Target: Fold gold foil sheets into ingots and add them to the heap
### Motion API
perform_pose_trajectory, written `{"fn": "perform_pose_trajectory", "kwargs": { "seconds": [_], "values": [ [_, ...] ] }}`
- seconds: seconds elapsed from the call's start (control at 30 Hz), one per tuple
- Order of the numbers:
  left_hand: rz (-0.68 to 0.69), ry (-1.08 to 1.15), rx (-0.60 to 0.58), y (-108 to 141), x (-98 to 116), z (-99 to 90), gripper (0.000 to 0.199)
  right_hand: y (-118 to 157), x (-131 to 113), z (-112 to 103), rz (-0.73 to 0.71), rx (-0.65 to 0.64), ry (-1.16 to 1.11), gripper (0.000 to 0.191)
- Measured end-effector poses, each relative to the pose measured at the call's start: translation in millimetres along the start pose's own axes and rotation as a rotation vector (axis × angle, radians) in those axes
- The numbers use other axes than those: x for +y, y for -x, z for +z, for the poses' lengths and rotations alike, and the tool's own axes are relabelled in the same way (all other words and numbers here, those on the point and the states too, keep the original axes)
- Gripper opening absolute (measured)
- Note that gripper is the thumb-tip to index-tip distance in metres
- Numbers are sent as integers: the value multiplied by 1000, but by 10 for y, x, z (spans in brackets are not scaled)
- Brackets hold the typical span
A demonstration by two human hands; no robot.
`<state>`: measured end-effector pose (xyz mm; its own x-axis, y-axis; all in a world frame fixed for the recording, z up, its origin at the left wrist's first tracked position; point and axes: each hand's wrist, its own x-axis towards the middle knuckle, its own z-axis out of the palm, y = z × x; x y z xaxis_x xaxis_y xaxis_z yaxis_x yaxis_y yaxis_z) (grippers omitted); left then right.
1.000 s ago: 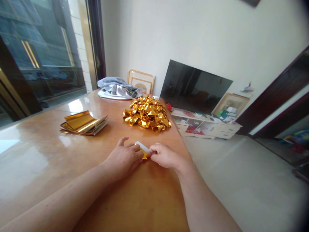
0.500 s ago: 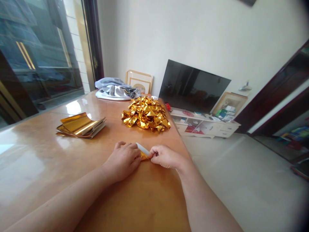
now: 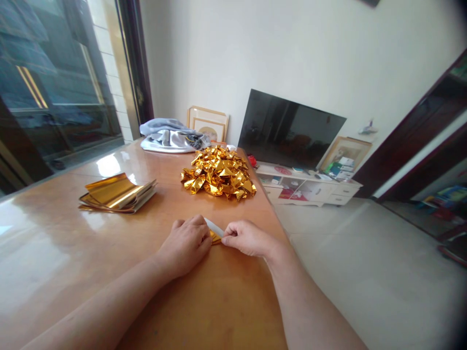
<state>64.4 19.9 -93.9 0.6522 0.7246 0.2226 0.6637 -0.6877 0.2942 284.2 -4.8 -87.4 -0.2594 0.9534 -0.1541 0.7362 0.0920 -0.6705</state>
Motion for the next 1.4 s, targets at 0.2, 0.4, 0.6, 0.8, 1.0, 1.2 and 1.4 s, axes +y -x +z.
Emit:
{"fn": "perform_pose_trajectory", "kwargs": {
  "seconds": [0.2, 0.4, 0.6, 0.8, 1.0, 1.2, 1.4],
  "values": [
    [-16, -10, 0, -34, -27, 36, 27, -7, -16, 46, 43, 55, 83, 17],
    [-17, 5, 10, -67, -49, 80, 24, -23, -23, 84, 44, 85, 203, 19],
    [-21, 6, 14, -85, -51, 111, 24, -35, -51, 116, 55, 90, 251, 22],
    [-37, 15, 9, -100, -48, 129, 21, -14, -99, 122, 111, 109, 214, 18],
    [-49, 13, -1, -113, -39, 131, 20, -9, -114, 121, 113, 119, 237, 20],
    [-45, 19, 8, -109, -58, 149, 21, -10, -103, 122, 72, 119, 277, 24],
    [-61, 32, 8, -115, -41, 139, 20, -15, -143, 135, 81, 144, 305, 25]
  ]
}}
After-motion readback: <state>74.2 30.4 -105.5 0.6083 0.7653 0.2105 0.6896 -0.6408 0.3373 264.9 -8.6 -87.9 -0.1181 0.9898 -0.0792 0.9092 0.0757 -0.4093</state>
